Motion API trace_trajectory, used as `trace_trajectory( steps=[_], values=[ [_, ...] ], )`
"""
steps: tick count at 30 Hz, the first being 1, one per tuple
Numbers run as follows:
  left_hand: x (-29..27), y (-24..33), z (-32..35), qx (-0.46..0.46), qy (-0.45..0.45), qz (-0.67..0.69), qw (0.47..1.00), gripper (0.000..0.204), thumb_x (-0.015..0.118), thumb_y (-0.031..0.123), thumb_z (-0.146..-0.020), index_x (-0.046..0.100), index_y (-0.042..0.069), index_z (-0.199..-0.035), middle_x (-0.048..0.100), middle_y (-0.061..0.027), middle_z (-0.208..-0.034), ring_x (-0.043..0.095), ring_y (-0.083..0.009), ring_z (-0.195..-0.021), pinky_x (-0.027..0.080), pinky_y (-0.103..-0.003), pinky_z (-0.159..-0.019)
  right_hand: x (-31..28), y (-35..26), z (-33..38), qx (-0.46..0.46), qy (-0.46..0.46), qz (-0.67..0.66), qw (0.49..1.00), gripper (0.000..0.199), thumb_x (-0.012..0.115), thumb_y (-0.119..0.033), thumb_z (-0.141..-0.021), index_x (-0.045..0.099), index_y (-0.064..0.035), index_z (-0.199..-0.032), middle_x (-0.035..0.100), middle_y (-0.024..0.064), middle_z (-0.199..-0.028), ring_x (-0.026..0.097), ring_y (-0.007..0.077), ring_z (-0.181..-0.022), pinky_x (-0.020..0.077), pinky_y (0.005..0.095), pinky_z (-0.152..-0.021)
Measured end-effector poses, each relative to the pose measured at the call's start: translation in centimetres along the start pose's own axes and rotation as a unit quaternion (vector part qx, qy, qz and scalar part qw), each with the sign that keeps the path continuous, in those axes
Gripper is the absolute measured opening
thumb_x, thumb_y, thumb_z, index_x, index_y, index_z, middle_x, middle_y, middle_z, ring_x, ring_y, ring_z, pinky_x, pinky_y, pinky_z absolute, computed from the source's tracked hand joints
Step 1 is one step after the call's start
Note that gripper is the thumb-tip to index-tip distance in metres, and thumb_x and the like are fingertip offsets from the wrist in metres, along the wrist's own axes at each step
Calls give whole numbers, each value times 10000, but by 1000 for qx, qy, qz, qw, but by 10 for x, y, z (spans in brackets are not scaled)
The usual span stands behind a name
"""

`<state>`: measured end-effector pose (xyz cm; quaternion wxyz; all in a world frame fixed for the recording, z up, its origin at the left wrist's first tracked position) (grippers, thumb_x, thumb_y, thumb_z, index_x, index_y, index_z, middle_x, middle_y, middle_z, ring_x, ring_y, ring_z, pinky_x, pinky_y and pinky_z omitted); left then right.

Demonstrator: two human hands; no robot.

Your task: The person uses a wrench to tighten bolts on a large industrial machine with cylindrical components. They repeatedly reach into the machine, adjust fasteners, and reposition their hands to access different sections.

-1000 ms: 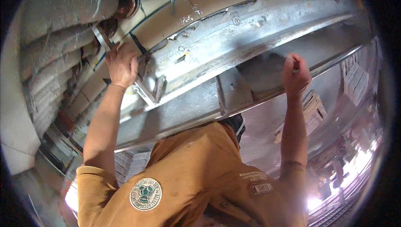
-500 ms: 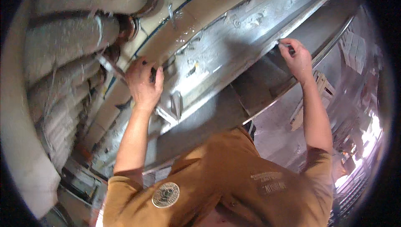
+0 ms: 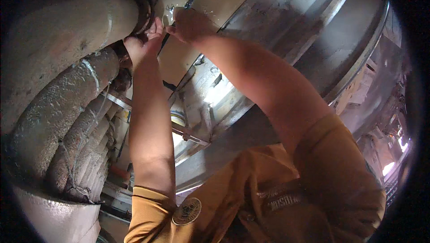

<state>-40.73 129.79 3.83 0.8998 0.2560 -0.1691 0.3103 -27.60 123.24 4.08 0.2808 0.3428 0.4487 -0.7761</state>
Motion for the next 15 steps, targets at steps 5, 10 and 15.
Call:
trace_trajectory(
  steps=[5,10,15],
  values=[
    [-11,14,-26,8,1,24,1000,324,517,293,-877,583,49,-1080,620,-117,-1036,600,-292,-922,517,-474,-777,-7,-2,0,-5,51,-19,998,185,598,-182,-798,625,-23,-888,661,163,-912,658,324,-856,542,423,-717],
    [-12,14,-34,9,19,-39,999,283,554,324,-841,624,117,-1021,650,-45,-990,608,-227,-822,489,-355,-607,-16,17,2,26,44,-27,998,263,579,-280,-825,593,-80,-995,647,128,-948,652,297,-889,528,434,-731],
    [-11,23,-55,45,-18,-139,989,256,522,352,-836,625,179,-994,637,15,-1001,518,-172,-746,350,-305,-517,-11,22,3,66,-60,52,995,286,580,-280,-810,603,-94,-1026,641,123,-994,635,298,-944,521,419,-770]
  ],
)
Point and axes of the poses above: each hand's wrist, its own z-axis away from the middle knuckle, its own x-axis out of the palm, y = z × x, the point moved 8 cm from there along -z, towards the middle knuckle
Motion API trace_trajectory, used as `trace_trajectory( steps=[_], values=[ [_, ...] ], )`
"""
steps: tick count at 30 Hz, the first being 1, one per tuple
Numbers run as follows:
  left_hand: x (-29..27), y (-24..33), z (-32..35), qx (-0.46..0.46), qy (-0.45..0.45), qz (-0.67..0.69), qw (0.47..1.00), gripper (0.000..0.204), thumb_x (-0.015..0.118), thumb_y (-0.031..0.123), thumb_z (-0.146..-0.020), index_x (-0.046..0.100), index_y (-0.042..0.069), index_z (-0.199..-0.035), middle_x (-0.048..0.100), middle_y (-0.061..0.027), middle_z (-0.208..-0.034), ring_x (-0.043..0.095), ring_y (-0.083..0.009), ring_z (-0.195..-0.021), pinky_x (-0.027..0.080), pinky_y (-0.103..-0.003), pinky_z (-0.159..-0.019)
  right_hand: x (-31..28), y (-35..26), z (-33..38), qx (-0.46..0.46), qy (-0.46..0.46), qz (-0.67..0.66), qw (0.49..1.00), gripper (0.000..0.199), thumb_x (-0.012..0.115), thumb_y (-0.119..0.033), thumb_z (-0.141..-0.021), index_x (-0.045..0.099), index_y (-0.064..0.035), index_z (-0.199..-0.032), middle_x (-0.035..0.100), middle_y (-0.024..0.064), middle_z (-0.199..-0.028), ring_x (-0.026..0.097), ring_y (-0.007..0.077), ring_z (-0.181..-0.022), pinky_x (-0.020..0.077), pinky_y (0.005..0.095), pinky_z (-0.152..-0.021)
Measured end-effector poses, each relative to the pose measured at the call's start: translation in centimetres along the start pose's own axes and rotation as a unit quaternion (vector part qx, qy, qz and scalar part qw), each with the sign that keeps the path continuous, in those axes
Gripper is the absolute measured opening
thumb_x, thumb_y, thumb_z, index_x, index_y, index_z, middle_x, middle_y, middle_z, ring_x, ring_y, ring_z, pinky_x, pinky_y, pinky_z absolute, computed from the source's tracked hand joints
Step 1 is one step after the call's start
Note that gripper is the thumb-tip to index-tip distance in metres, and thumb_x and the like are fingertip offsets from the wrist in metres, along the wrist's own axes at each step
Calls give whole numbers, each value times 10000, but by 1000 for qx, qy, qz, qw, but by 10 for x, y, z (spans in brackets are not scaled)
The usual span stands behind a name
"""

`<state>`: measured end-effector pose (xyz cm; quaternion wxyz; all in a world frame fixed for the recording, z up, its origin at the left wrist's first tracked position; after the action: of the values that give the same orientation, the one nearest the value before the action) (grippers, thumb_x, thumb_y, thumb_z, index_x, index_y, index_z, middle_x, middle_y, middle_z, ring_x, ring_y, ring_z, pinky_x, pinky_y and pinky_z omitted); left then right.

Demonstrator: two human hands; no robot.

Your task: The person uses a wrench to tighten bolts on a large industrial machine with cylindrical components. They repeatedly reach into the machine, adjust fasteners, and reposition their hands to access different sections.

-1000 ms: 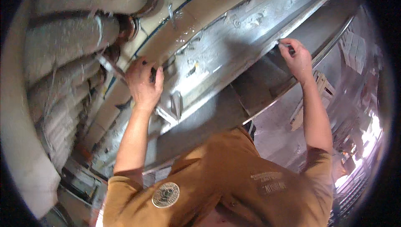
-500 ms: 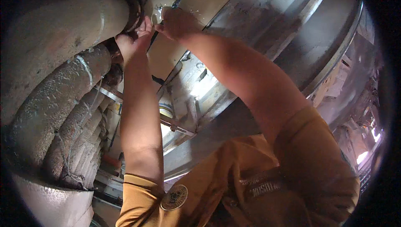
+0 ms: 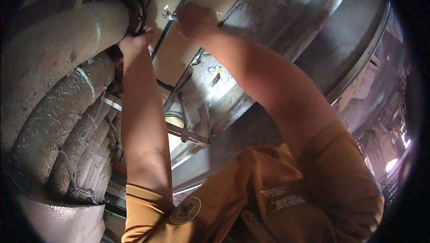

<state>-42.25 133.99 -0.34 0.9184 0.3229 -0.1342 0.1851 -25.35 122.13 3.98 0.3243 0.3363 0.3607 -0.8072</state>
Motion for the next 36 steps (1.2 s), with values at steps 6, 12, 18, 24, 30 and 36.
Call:
trace_trajectory(
  steps=[6,12,18,24,30,36],
  values=[
    [-12,-1,-7,48,93,45,993,283,516,357,-841,604,180,-1044,626,21,-1029,514,-176,-757,335,-311,-524,-2,6,10,-28,-20,-77,996,283,592,-244,-796,605,-76,-1023,637,143,-965,635,296,-922,505,385,-769],
    [-11,5,-7,104,52,8,993,307,555,359,-838,590,155,-1065,610,8,-1042,522,-201,-791,342,-327,-532,-24,-23,35,-237,157,-373,883,222,536,-228,-877,592,-50,-997,648,141,-872,623,280,-868,471,332,-751],
    [6,4,19,123,87,14,988,299,583,315,-841,569,125,-1072,598,-24,-1007,514,-204,-764,380,-351,-546,-15,-53,33,-178,66,-486,853,185,478,-176,-865,617,-90,-950,616,138,-991,598,321,-927,486,413,-796],
    [-14,5,-1,154,102,2,983,323,594,269,-849,556,96,-1119,584,-43,-1076,544,-227,-851,462,-372,-634,-3,-65,28,-99,65,-440,890,340,337,-288,-940,575,-47,-916,621,199,-941,593,387,-905,464,471,-819],
    [-31,23,-13,260,47,-166,950,384,588,223,-862,514,17,-1178,565,-85,-1143,547,-249,-965,478,-393,-785,-4,-70,31,-72,27,-424,902,367,317,-313,-945,536,-18,-946,618,222,-927,582,419,-908,455,497,-819],
    [-18,16,-3,234,82,-76,966,419,570,243,-871,497,20,-1219,552,-86,-1182,537,-250,-1013,464,-357,-834,1,-67,27,-39,33,-444,894,373,358,-323,-942,532,5,-907,598,244,-892,563,423,-885,441,474,-791]
  ],
)
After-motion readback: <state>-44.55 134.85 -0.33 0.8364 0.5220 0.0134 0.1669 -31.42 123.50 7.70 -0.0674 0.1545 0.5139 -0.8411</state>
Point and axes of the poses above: each hand's wrist, its own z-axis away from the middle knuckle, its own x-axis out of the palm, y = z × x, the point moved 8 cm from there along -z, towards the middle knuckle
